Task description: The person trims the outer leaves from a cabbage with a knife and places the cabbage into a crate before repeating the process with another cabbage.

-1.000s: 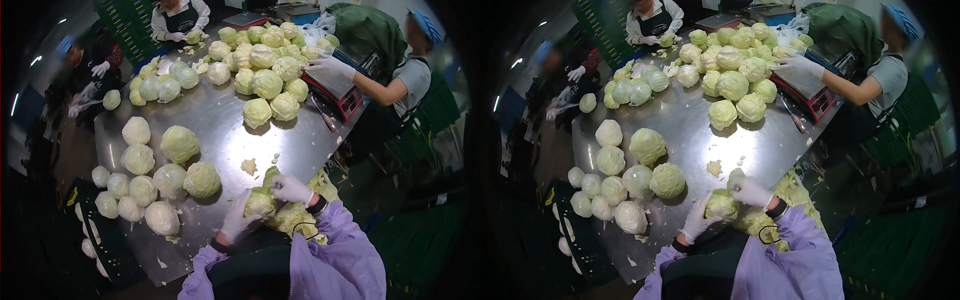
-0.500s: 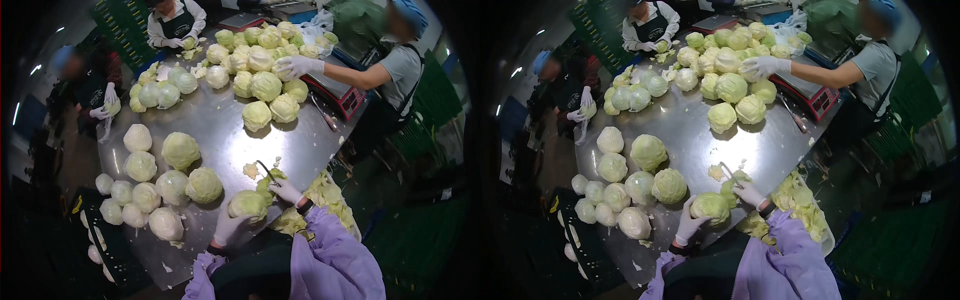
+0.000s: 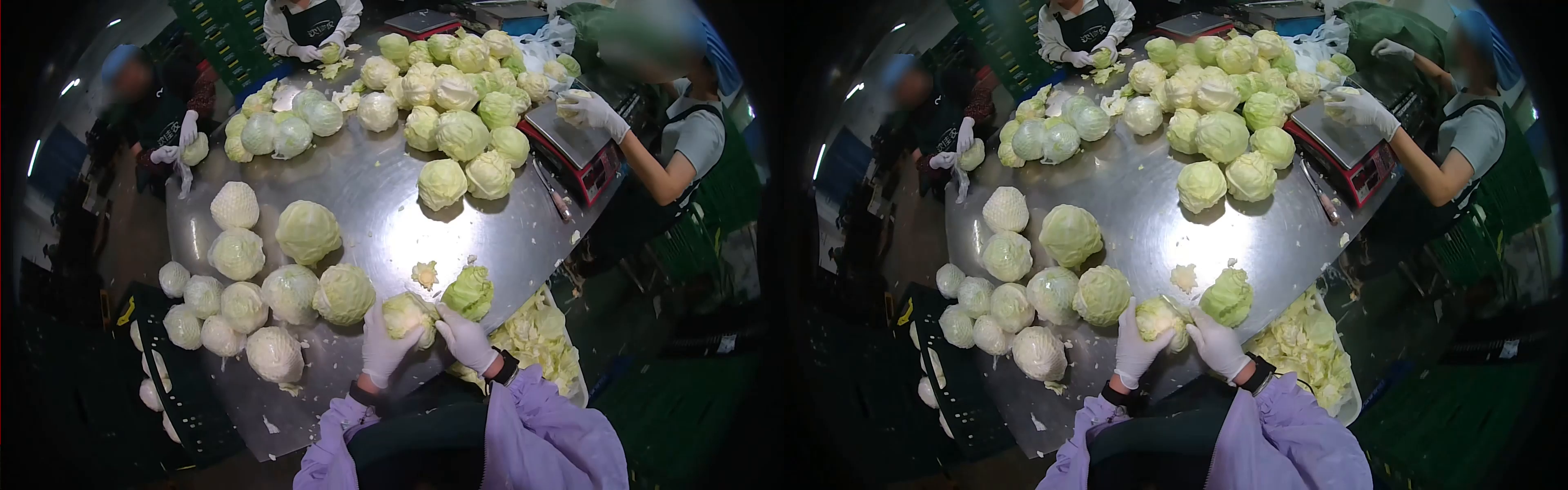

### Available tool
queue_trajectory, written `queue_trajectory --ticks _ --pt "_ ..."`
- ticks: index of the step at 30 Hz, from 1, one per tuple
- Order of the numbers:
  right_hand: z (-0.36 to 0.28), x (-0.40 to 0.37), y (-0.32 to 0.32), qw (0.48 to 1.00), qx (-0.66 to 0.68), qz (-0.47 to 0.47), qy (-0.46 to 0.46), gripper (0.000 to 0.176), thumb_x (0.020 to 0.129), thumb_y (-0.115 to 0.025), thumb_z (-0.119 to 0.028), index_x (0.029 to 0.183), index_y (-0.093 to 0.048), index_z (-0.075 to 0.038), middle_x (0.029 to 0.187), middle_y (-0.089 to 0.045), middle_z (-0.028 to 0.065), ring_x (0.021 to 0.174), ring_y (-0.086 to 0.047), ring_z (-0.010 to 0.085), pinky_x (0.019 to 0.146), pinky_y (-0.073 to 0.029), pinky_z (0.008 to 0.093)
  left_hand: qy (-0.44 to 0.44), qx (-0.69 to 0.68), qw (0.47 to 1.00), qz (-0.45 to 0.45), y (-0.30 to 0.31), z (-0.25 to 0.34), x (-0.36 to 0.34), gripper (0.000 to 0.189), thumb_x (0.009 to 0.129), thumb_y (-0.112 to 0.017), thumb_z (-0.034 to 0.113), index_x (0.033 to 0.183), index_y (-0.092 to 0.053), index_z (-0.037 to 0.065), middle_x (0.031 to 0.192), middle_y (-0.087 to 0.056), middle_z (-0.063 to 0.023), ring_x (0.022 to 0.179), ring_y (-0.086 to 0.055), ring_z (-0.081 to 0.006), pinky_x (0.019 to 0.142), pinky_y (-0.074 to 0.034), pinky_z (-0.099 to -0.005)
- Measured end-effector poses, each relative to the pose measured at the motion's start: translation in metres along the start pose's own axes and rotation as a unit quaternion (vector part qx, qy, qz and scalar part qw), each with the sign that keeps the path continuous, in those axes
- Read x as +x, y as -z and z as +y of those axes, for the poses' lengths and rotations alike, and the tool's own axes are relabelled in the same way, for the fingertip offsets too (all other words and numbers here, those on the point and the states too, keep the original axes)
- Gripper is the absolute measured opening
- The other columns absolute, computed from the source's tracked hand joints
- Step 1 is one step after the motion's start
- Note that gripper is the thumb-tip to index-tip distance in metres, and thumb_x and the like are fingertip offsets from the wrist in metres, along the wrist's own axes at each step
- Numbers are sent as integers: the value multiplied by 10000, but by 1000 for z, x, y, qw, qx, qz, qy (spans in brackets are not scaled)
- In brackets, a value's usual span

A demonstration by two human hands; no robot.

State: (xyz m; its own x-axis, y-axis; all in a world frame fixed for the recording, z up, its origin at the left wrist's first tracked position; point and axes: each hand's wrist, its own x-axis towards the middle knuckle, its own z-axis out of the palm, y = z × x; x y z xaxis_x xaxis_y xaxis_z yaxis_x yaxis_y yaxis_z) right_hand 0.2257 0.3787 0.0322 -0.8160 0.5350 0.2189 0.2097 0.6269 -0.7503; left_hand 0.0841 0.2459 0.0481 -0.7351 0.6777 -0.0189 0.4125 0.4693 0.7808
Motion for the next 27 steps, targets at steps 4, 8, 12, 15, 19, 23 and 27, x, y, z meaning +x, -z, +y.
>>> queue_trajectory --ticks 4,8,12,15,19,23,27 --pt "-18 -3 -7 996 -55 -21 -62 448 930 -530 -282 1275 -485 1 1202 -574 208 850 -644 372 688 -536 414 -23 53 998 22 -5 16 -2 924 671 -803 370 1366 -334 -18 1233 -435 -219 1146 -441 -377 968 -391 -444" --pt "-16 0 -13 996 -59 4 -66 411 934 -516 -282 1266 -495 -39 1170 -590 196 789 -643 372 646 -528 431 -24 96 995 12 -7 22 -1 856 684 -782 398 1330 -373 14 1235 -430 -200 1144 -432 -386 953 -396 -454" --pt "-15 18 -7 981 -122 -80 -130 345 942 -492 -299 1217 -536 -94 1057 -630 177 760 -637 364 622 -513 448 -4 103 995 3 -10 28 4 811 688 -773 411 1297 -402 26 1230 -433 -186 1121 -436 -393 935 -402 -463" --pt "10 24 -15 990 -101 -27 -91 313 958 -458 -317 1172 -565 -115 928 -647 162 746 -624 378 619 -495 470 -11 117 993 -5 -10 24 12 809 667 -764 456 1286 -427 60 1210 -442 -188 1076 -454 -399 871 -439 -493" --pt "48 25 -11 987 -10 11 -157 315 979 -430 -321 1005 -599 -57 862 -637 195 748 -601 421 640 -472 482 -23 107 994 -4 -3 10 4 819 662 -784 417 1303 -420 59 1228 -438 -196 1098 -458 -396 898 -433 -483" --pt "71 7 -8 958 150 -6 -245 311 981 -453 -327 959 -586 -47 737 -601 176 602 -589 315 584 -476 393 -43 -121 991 -20 3 -37 -24 941 684 -817 325 1405 -299 12 1351 -385 -208 1251 -408 -331 1026 -368 -427" --pt "51 14 25 899 187 -161 -363 278 966 -496 -309 995 -607 -55 743 -617 156 604 -602 297 581 -493 384 83 -302 946 -84 3 -38 -40 1016 719 -815 299 1448 -190 -34 1414 -335 -206 1322 -344 -284 1083 -312 -388"
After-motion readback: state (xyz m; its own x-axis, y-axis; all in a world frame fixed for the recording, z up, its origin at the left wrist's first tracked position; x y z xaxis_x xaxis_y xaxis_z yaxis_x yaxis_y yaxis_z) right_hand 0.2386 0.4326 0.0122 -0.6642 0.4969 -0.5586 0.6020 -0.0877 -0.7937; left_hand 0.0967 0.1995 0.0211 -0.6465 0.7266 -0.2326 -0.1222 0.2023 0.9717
